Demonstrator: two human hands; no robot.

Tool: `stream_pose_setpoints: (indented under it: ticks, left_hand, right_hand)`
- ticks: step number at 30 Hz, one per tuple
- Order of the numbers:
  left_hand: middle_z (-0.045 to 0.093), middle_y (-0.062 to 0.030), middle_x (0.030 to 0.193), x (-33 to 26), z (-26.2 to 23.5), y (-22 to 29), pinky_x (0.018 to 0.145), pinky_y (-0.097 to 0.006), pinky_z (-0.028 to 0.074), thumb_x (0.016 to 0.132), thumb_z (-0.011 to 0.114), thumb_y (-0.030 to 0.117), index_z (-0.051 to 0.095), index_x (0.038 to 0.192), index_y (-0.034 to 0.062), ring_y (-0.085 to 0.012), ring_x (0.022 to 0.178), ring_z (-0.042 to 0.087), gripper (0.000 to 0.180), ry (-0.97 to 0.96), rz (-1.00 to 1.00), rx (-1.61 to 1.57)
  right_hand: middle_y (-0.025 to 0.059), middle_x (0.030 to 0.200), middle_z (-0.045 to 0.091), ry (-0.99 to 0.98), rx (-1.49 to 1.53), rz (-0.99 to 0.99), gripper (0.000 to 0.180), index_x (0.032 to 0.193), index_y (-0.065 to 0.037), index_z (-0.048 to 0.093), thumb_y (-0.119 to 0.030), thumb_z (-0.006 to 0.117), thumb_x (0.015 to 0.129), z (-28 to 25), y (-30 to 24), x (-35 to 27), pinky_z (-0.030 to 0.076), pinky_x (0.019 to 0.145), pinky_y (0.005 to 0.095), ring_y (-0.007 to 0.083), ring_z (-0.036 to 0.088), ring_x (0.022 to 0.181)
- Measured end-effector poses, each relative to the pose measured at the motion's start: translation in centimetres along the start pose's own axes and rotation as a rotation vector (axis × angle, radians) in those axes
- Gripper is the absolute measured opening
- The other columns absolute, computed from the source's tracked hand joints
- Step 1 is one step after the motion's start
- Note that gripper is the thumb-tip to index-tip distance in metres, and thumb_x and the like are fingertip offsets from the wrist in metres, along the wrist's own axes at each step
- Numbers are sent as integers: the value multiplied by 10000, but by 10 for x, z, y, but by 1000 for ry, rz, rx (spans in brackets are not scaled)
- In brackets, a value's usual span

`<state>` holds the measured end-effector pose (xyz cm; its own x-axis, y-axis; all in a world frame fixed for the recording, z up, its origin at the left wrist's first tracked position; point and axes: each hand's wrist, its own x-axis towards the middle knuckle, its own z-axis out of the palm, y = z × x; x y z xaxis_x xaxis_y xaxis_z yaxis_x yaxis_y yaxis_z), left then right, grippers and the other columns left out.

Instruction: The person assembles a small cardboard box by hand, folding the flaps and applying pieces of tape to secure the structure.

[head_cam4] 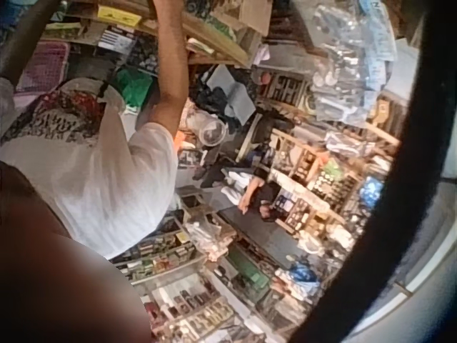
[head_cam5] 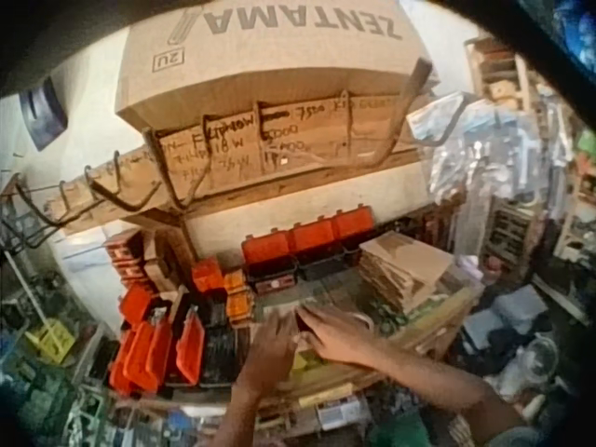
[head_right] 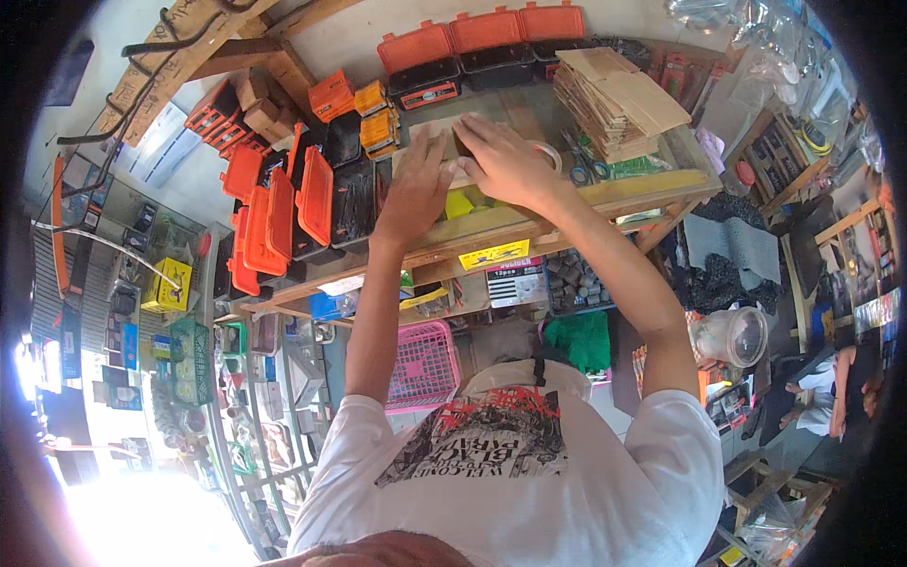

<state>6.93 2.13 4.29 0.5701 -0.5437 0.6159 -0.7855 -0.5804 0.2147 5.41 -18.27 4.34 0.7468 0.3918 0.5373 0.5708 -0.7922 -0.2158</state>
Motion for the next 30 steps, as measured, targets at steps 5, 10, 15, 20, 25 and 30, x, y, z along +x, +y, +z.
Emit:
stream_pose_setpoints:
  ticks: [5,10,15,20,25,30]
  left_hand:
    - [401,-345,1477,-7,6,1,1158,-547,311,912,652,154,436,1440,-56,-510,1411,347,608,-42,-86,68]
    - [519,-270,1334,-9,22,-2,1087,-522,377,833,709,175,497,1397,-28,-448,1290,473,636,84,-52,176]
    - [554,-238,1273,-4,28,8,1006,-490,427,891,692,281,532,1375,-14,-407,1203,524,590,62,-89,442]
    - [574,-198,1279,-9,17,19,988,-491,442,906,687,368,575,1340,38,-377,1203,537,557,59,-117,467]
    - [575,-211,1294,-13,5,35,988,-497,442,897,704,368,613,1232,43,-384,1195,539,476,-9,-125,392]
    - [590,-200,1261,-19,-2,49,1018,-508,421,841,761,363,612,1170,39,-379,1212,528,485,7,-118,379]
  right_hand:
    - [222,1582,348,-82,128,95,615,1514,7,361,-289,576,1020,2,3,-5,360,1169,435,375,361,1454]
    - [220,1499,413,-99,165,106,610,1482,22,361,-285,592,1008,8,-2,-2,409,1113,450,386,430,1384]
    - [210,1473,453,-35,62,-29,591,1454,10,413,-255,632,974,16,22,-5,390,1119,493,400,435,1377]
    - [168,1369,585,335,-37,-85,423,1329,-59,614,-261,666,962,-54,-38,-41,380,1114,486,371,508,1313]
    - [125,1066,718,973,619,616,189,1126,17,662,-70,646,959,-5,-16,-192,537,847,334,204,690,960]
    - [133,1037,713,319,293,892,259,1180,-40,660,-94,651,926,147,125,-394,541,837,387,265,691,933]
